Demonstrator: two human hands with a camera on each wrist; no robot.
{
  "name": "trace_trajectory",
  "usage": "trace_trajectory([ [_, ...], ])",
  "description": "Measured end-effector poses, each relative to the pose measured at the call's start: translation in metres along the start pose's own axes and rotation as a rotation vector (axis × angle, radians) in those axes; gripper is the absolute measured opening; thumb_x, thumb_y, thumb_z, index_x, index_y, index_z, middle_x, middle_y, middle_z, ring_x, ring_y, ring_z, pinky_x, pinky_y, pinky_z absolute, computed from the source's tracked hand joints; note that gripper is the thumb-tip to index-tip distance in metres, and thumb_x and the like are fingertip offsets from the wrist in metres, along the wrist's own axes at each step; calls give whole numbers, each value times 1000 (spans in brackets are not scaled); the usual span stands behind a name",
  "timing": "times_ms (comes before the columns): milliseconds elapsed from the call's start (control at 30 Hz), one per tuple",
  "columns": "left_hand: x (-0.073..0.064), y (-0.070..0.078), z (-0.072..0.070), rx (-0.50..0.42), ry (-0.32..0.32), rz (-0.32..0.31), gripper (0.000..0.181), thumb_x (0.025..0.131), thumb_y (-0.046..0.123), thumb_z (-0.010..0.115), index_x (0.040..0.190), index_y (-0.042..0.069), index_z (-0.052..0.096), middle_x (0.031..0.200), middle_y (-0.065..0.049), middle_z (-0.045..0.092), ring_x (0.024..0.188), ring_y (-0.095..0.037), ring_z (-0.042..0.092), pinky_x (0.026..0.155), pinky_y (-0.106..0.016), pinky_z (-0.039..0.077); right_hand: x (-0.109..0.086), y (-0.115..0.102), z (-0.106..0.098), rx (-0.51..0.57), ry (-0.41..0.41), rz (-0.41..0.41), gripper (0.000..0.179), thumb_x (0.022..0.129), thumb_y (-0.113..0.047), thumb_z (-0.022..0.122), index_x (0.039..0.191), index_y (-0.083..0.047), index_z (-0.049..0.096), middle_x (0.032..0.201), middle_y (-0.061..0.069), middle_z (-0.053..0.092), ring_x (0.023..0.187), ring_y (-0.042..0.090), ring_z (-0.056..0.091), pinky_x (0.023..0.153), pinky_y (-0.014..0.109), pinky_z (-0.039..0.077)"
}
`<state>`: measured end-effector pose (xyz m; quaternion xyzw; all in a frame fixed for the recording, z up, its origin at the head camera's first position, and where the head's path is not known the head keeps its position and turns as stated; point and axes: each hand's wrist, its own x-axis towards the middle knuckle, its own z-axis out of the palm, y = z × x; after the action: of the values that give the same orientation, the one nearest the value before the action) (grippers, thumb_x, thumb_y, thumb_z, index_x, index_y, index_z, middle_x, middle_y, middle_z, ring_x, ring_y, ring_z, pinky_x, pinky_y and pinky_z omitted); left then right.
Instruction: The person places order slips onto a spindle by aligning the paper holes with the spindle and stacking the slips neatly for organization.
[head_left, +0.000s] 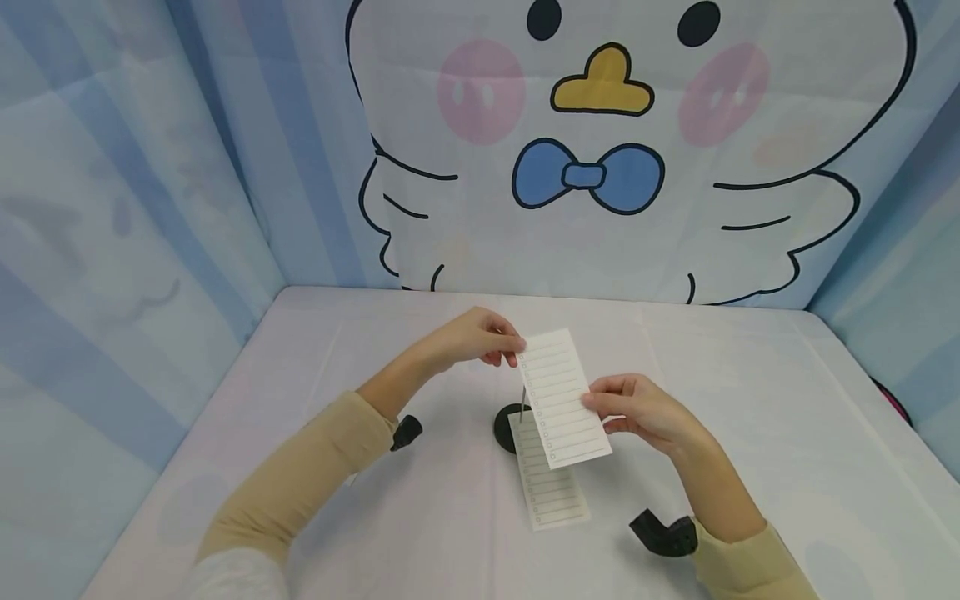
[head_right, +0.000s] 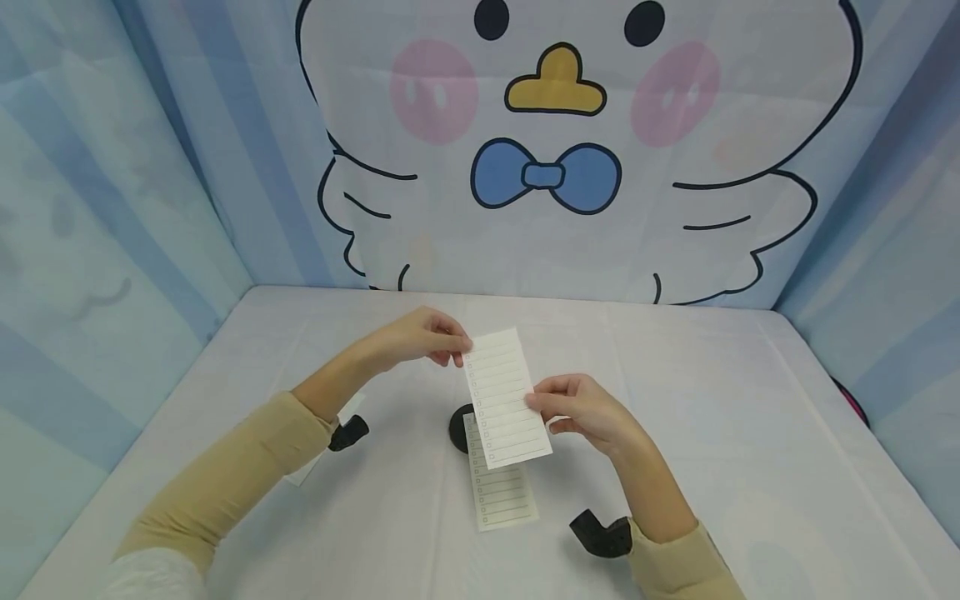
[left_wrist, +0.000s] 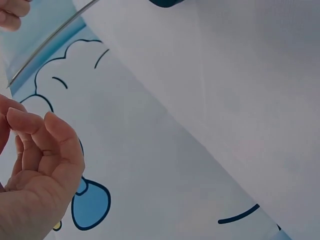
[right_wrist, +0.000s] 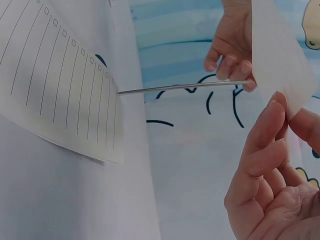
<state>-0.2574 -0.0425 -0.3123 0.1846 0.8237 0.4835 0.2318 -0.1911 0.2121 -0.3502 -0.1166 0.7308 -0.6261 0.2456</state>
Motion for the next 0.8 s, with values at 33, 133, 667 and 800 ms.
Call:
trace_trajectory([
  [33, 0, 0, 1, -1, -2, -3, 18, 89, 21, 61, 93, 4, 65, 76, -5, 63, 66, -14, 52, 66, -22, 46, 0, 0, 0, -2, -9, 4, 8, 89, -14, 59, 90, -8, 63, 82, 0, 67, 72, 13, 62, 63, 27, 49],
  [133, 0, -1, 3, -10, -6, -11, 18, 90, 21, 60, 94, 4, 65, 76, -5, 62, 67, -14, 52, 67, -24, 47, -1, 1, 0, -8, -26, 12, 8, 89, -14, 59, 88, -7, 63, 81, 0, 67, 70, 12, 60, 61, 26, 46],
  [667, 3, -5, 7, -27, -24, -21, 18, 91, 19, 57, 93, 3, 65, 74, -4, 62, 65, -13, 51, 65, -23, 46, 2, 9, -3, -8, -52, 48, 7, 88, -14, 60, 84, -10, 63, 81, 0, 67, 68, 11, 58, 59, 24, 45],
  [800, 4, -6, 7, -29, -21, -23, 18, 91, 19, 57, 93, 3, 64, 74, -4, 62, 66, -13, 51, 66, -23, 46, 2, 10, -3, -6, -59, 44, 7, 88, -15, 60, 85, -10, 64, 80, 0, 67, 68, 11, 58, 59, 24, 45],
])
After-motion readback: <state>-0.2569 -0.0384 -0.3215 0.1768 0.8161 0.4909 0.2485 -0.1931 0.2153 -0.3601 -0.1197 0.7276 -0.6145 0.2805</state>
